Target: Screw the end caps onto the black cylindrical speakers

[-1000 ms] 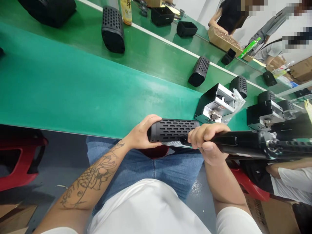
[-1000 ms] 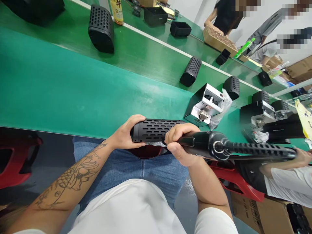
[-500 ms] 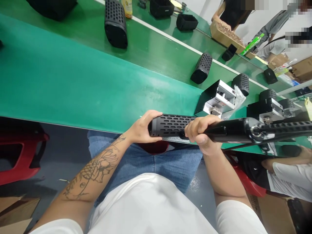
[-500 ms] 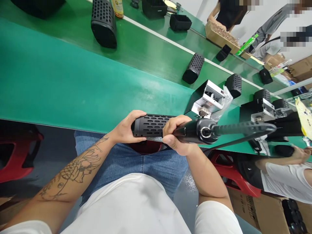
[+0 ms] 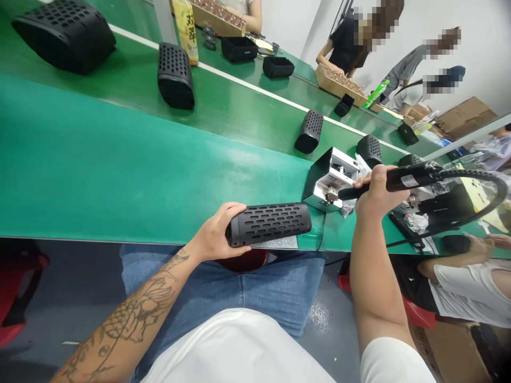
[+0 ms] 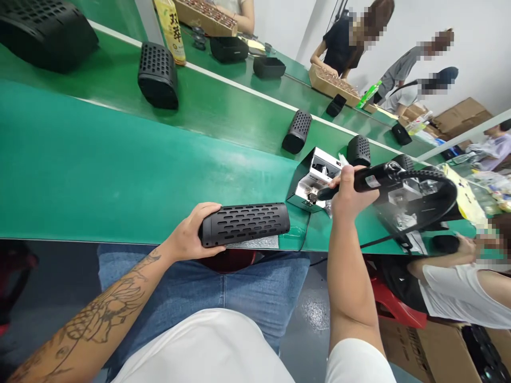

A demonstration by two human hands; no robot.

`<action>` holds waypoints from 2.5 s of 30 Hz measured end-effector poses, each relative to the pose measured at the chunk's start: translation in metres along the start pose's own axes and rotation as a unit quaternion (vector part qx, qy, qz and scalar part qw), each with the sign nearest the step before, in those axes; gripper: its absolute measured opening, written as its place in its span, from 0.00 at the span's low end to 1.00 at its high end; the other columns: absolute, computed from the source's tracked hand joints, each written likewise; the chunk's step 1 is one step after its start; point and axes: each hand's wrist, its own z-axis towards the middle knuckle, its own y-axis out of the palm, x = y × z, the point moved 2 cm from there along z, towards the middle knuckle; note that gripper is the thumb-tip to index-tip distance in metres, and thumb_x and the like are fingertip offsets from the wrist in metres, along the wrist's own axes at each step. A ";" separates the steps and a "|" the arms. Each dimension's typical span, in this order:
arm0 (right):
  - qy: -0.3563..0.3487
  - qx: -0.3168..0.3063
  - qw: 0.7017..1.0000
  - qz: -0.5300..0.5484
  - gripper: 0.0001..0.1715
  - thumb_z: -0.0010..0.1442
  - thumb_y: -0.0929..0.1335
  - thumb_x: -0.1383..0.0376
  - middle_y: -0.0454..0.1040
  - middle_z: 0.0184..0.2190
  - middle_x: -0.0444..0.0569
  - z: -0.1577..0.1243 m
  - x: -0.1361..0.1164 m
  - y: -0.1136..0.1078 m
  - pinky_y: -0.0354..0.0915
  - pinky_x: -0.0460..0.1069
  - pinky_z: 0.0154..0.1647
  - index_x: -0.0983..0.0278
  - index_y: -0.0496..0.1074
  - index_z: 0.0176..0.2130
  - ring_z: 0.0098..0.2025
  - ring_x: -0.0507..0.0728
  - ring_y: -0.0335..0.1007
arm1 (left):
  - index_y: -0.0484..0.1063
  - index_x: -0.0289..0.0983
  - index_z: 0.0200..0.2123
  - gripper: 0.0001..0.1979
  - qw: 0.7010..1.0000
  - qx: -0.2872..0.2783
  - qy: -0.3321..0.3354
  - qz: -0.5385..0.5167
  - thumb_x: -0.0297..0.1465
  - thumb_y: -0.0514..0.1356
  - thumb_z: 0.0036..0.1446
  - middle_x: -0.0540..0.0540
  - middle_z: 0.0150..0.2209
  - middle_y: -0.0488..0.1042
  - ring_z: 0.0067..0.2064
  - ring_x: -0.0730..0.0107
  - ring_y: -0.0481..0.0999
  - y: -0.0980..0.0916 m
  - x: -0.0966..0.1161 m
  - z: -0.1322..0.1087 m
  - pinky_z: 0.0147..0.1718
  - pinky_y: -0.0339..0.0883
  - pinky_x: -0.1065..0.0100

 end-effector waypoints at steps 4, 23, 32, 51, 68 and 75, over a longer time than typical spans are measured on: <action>0.032 -0.012 0.999 0.018 0.31 0.67 0.85 0.39 0.67 0.20 0.30 0.000 0.032 -0.006 0.68 0.51 0.21 0.53 0.73 0.35 0.16 0.53 0.65 | 0.63 0.49 0.89 0.63 1.000 -0.008 -0.004 0.004 0.39 0.89 0.58 0.30 0.77 0.79 0.75 0.30 0.88 -0.001 -0.001 0.000 0.71 0.91 0.35; 0.135 -0.373 0.858 0.326 0.29 0.72 0.85 0.31 0.76 0.24 0.36 -0.128 -0.157 0.082 0.80 0.56 0.25 0.49 0.85 0.46 0.16 0.54 0.68 | 0.65 0.48 0.88 0.61 0.999 -0.009 -0.006 -0.047 0.42 0.89 0.59 0.30 0.78 0.79 0.77 0.30 0.86 0.006 0.002 0.008 0.75 0.87 0.35; 0.159 -0.376 0.867 0.285 0.33 0.66 0.89 0.34 0.75 0.22 0.36 -0.145 -0.141 0.115 0.76 0.55 0.22 0.51 0.80 0.42 0.17 0.55 0.66 | 0.65 0.47 0.88 0.60 0.999 0.005 0.007 -0.044 0.49 0.88 0.61 0.28 0.78 0.79 0.74 0.31 0.88 0.014 0.002 0.009 0.70 0.89 0.38; 0.158 -0.454 0.820 0.311 0.23 0.73 0.87 0.49 0.74 0.22 0.35 -0.172 -0.124 0.114 0.75 0.50 0.23 0.54 0.78 0.38 0.17 0.52 0.66 | 0.70 0.45 0.83 0.55 0.997 -0.025 -0.070 -0.029 0.44 0.86 0.58 0.32 0.77 0.81 0.75 0.35 0.88 0.010 0.009 0.011 0.75 0.86 0.36; 0.065 -0.072 0.995 0.002 0.36 0.63 0.89 0.34 0.74 0.22 0.34 -0.009 -0.050 0.021 0.76 0.52 0.25 0.56 0.79 0.37 0.20 0.54 0.74 | 0.70 0.38 0.86 0.42 0.980 0.095 -0.043 0.169 0.32 0.74 0.73 0.23 0.79 0.75 0.76 0.31 0.85 0.106 0.135 -0.108 0.67 0.93 0.37; 0.078 -0.057 0.995 -0.007 0.45 0.57 0.87 0.24 0.69 0.19 0.32 0.005 0.031 -0.007 0.73 0.54 0.23 0.52 0.72 0.35 0.18 0.54 0.66 | 0.81 0.48 0.79 0.40 0.950 -0.088 0.230 0.191 0.23 0.76 0.66 0.39 0.82 0.83 0.82 0.46 0.80 0.065 0.119 0.006 0.88 0.68 0.46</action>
